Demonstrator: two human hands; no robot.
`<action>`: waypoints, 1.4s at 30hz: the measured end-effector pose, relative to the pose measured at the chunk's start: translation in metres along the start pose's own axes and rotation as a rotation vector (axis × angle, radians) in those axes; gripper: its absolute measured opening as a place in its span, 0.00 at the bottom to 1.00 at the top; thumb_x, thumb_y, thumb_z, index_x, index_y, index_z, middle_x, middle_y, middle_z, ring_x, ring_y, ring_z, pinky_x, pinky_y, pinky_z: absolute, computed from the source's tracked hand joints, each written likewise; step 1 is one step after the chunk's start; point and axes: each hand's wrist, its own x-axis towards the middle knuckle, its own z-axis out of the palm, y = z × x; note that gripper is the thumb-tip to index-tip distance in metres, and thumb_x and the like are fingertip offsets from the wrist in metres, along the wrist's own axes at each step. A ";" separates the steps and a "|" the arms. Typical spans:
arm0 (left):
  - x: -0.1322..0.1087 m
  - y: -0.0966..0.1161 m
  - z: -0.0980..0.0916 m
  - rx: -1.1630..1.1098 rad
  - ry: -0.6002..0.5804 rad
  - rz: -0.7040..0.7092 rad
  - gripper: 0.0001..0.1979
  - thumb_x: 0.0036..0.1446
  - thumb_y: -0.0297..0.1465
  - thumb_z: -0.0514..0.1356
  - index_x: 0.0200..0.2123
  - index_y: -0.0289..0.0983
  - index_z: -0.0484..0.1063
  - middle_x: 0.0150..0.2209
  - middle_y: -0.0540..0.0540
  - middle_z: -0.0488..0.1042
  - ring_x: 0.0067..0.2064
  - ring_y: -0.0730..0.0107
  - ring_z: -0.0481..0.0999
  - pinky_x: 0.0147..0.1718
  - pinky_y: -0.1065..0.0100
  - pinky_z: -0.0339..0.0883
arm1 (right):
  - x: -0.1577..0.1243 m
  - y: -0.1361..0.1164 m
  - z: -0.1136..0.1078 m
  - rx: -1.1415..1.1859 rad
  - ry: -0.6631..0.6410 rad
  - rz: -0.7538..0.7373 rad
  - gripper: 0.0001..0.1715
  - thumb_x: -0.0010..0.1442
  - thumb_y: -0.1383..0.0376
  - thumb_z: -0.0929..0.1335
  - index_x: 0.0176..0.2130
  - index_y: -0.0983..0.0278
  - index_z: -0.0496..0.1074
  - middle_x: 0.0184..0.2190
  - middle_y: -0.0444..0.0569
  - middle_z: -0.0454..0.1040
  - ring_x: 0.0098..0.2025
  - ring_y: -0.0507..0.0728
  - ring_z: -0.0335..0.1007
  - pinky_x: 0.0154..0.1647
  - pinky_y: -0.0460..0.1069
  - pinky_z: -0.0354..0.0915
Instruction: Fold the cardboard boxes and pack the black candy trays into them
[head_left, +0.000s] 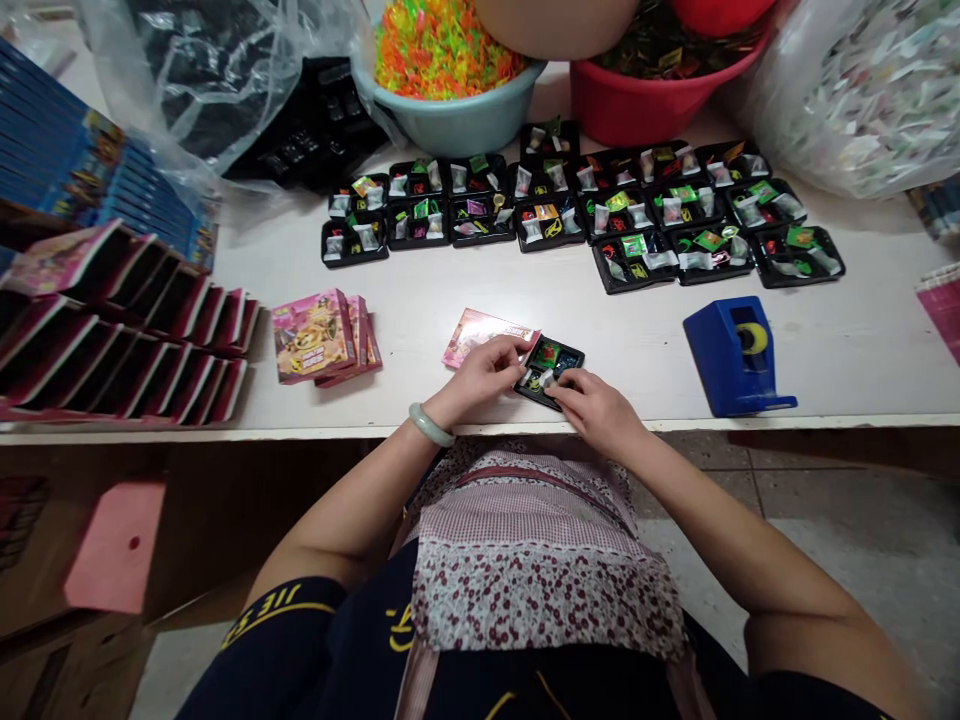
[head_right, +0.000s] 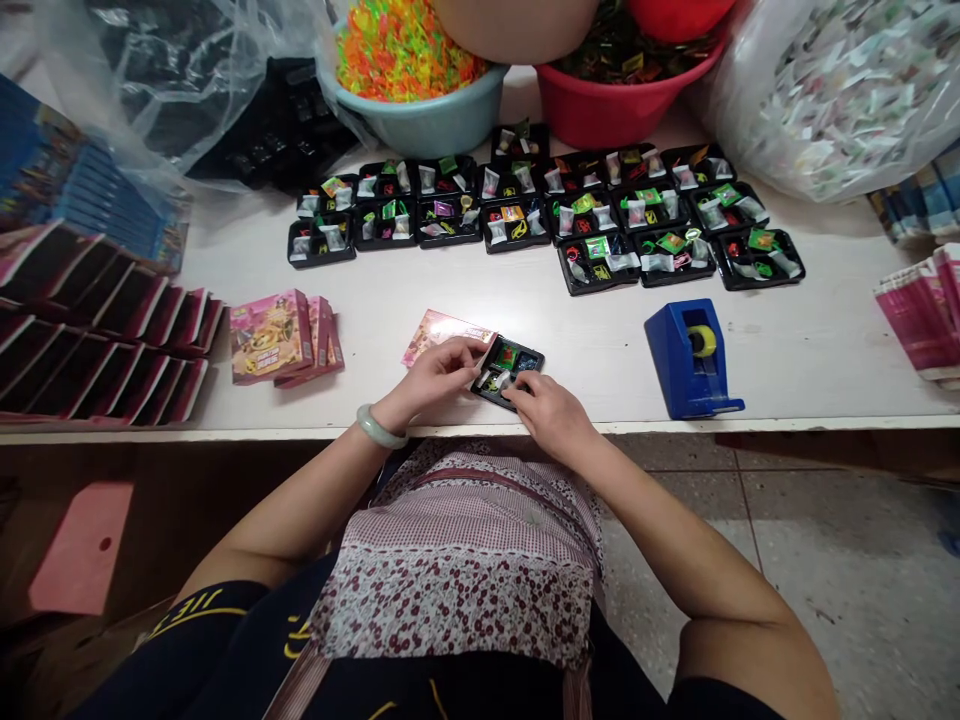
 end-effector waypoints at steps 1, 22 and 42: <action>0.000 0.000 0.000 0.004 0.000 0.001 0.08 0.52 0.29 0.59 0.23 0.36 0.64 0.46 0.42 0.74 0.41 0.67 0.73 0.39 0.64 0.69 | -0.001 0.001 0.000 0.000 -0.003 -0.010 0.18 0.66 0.66 0.58 0.49 0.61 0.73 0.47 0.56 0.71 0.46 0.61 0.69 0.44 0.57 0.71; -0.009 0.048 -0.006 -0.220 -0.001 0.007 0.10 0.52 0.31 0.61 0.24 0.34 0.64 0.46 0.41 0.75 0.42 0.69 0.74 0.40 0.67 0.69 | 0.027 -0.042 -0.034 -0.013 0.156 -0.161 0.10 0.64 0.65 0.64 0.44 0.63 0.72 0.45 0.56 0.71 0.46 0.63 0.66 0.47 0.61 0.67; -0.060 -0.006 -0.005 -0.447 0.363 0.163 0.30 0.55 0.30 0.65 0.59 0.44 0.58 0.44 0.46 0.74 0.46 0.70 0.76 0.46 0.68 0.72 | 0.043 -0.037 -0.020 0.357 0.332 -0.008 0.18 0.62 0.61 0.68 0.52 0.55 0.70 0.57 0.55 0.62 0.51 0.60 0.68 0.49 0.58 0.71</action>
